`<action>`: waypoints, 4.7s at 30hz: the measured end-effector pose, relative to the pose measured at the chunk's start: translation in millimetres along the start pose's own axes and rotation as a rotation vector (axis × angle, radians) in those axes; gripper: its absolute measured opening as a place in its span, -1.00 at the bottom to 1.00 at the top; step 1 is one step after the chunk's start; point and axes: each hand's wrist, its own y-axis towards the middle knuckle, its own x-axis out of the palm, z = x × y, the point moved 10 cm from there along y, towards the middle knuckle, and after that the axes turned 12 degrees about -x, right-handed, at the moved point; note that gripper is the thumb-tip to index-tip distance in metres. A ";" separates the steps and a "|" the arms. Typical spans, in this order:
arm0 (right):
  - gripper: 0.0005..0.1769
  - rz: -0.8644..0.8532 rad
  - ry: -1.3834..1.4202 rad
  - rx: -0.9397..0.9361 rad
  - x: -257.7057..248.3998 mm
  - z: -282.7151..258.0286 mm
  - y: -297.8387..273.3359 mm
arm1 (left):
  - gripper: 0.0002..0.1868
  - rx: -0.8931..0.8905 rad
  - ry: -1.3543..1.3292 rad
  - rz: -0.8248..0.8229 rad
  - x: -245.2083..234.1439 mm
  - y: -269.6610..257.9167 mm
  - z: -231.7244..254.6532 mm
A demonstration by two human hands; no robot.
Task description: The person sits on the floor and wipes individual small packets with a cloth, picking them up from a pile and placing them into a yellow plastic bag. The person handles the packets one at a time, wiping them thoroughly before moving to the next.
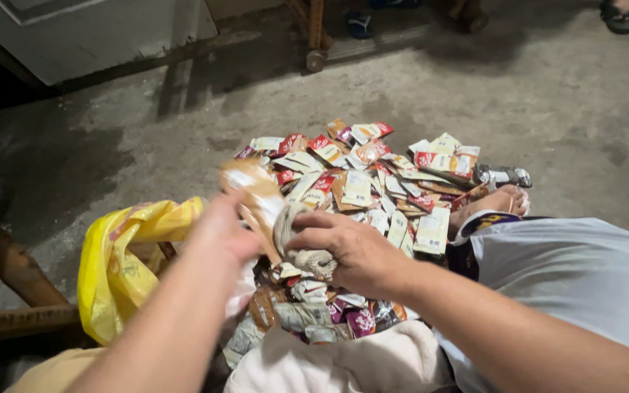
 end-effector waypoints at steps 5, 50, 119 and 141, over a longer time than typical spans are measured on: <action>-0.55 -0.042 0.114 0.228 4.0 44.7 -12.8 | -0.57 0.124 -0.117 0.030 -5.8 -31.0 50.8; -0.70 0.554 0.804 1.049 0.8 144.5 -78.0 | -0.61 0.191 -0.259 0.436 -232.5 42.2 59.7; -0.25 0.130 -0.183 0.049 -28.2 12.2 2.0 | -0.74 0.530 0.745 0.111 21.3 -84.3 37.7; -0.58 0.372 -0.224 -0.113 -54.6 -21.8 4.4 | -0.74 0.631 0.672 0.413 21.0 -114.8 61.7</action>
